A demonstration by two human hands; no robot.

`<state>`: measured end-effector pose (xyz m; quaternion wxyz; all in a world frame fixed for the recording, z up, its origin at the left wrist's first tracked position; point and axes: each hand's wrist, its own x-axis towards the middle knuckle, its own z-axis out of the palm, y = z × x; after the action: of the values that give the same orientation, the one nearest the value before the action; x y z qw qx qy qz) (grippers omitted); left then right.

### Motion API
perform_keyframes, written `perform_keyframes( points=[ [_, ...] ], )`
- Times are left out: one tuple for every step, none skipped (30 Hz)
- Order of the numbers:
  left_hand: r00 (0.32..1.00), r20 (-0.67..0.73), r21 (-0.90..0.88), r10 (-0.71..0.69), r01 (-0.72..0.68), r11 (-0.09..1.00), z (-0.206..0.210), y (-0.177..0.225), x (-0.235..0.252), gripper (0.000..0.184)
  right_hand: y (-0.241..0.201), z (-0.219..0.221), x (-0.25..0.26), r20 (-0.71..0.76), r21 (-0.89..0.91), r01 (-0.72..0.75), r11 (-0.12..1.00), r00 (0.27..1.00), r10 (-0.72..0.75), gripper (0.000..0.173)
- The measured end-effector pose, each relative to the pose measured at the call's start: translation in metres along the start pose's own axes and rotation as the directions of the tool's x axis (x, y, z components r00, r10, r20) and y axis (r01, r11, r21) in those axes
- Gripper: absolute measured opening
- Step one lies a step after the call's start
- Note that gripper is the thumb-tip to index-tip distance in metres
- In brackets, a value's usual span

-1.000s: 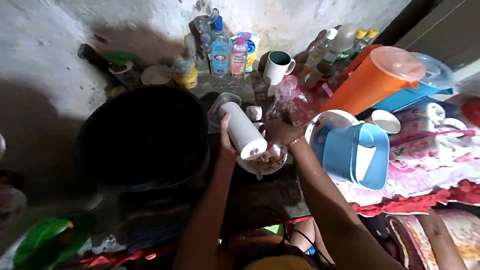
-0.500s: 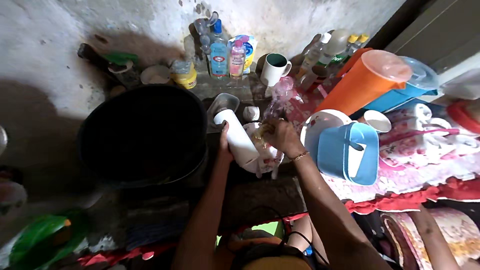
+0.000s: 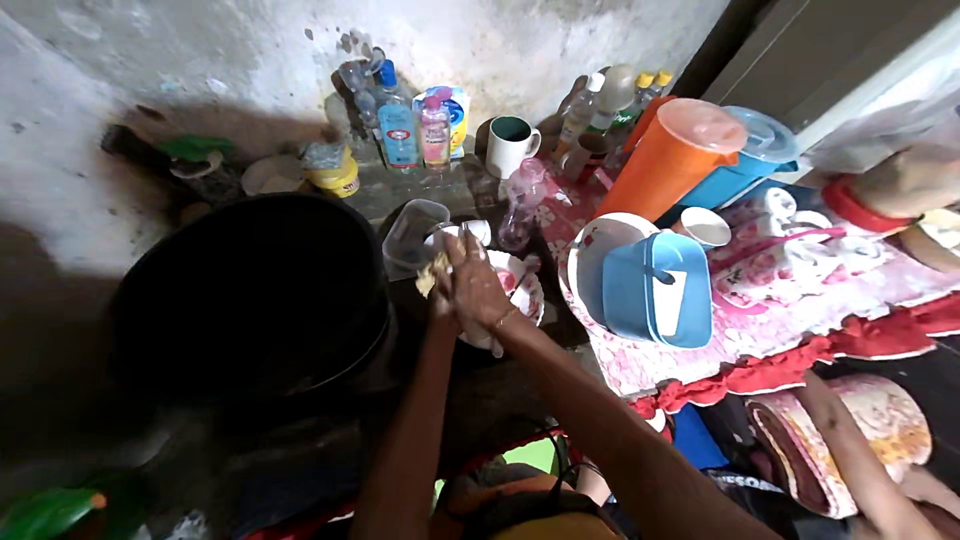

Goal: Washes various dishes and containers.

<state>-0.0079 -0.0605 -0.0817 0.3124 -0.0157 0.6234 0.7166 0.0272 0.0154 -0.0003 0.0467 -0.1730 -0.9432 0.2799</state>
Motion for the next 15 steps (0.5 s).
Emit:
perform_keyframes(
  points=[
    [1.000,0.020,-0.039,0.017,-0.016,0.999,0.005,0.003,-0.007,0.032,0.004,-0.005,0.013,-0.047,0.059,-0.024,0.998,0.999,0.027,0.060],
    [0.999,0.020,-0.026,-0.027,0.027,0.999,0.011,0.020,-0.021,0.035,0.009,-0.014,0.029,-0.076,0.136,-0.045,0.990,0.996,0.056,0.054],
    [0.996,0.042,-0.003,-0.079,0.079,0.997,0.017,0.038,-0.033,0.037,0.011,-0.026,0.043,-0.089,0.227,-0.059,0.972,0.993,0.081,0.049],
    [0.995,0.075,0.005,-0.066,0.066,0.998,0.021,0.044,-0.035,0.037,0.014,-0.038,0.053,-0.096,0.296,-0.049,0.954,0.992,0.081,0.046],
    [0.993,0.113,0.006,-0.045,0.045,0.999,0.022,0.044,-0.033,0.038,0.015,-0.049,0.061,-0.077,0.320,-0.020,0.947,0.996,0.047,0.042],
    [0.989,0.143,0.022,-0.024,0.021,1.000,0.024,0.044,-0.031,0.043,0.013,-0.061,0.066,-0.023,0.287,0.017,0.958,1.000,-0.011,0.039],
    [0.988,0.154,0.047,0.016,-0.023,0.999,0.026,0.043,-0.028,0.054,0.007,-0.070,0.069,0.046,0.197,0.038,0.980,0.998,-0.048,0.035],
    [0.987,0.152,0.080,0.059,-0.071,0.994,0.029,0.043,-0.025,0.071,-0.004,-0.079,0.070,0.137,0.074,0.021,0.997,0.990,-0.031,0.034],
    [0.987,0.135,0.111,0.087,-0.102,0.989,0.031,0.045,-0.025,0.083,-0.016,-0.085,0.069,0.221,-0.055,-0.016,0.998,0.975,0.028,0.038],
    [0.988,0.114,0.137,0.105,-0.120,0.983,0.034,0.048,-0.026,0.089,-0.026,-0.089,0.067,0.272,-0.169,-0.049,0.984,0.958,0.095,0.040],
    [0.988,0.101,0.150,0.116,-0.130,0.980,0.035,0.051,-0.027,0.093,-0.034,-0.092,0.067,0.293,-0.255,-0.073,0.964,0.944,0.149,0.042],
    [0.988,0.100,0.146,0.119,-0.133,0.980,0.034,0.054,-0.029,0.093,-0.038,-0.093,0.068,0.295,-0.299,-0.078,0.951,0.940,0.170,0.044],
    [0.986,0.120,0.133,0.114,-0.129,0.983,0.031,0.055,-0.030,0.088,-0.036,-0.093,0.069,0.286,-0.286,-0.063,0.956,0.947,0.148,0.045],
    [0.983,0.152,0.116,0.103,-0.121,0.986,0.028,0.057,-0.032,0.080,-0.029,-0.092,0.069,0.261,-0.210,-0.041,0.977,0.960,0.097,0.043],
    [0.979,0.180,0.086,0.093,-0.110,0.990,0.025,0.059,-0.034,0.067,-0.019,-0.091,0.069,0.217,-0.071,-0.003,0.997,0.976,0.018,0.037]
  ],
)
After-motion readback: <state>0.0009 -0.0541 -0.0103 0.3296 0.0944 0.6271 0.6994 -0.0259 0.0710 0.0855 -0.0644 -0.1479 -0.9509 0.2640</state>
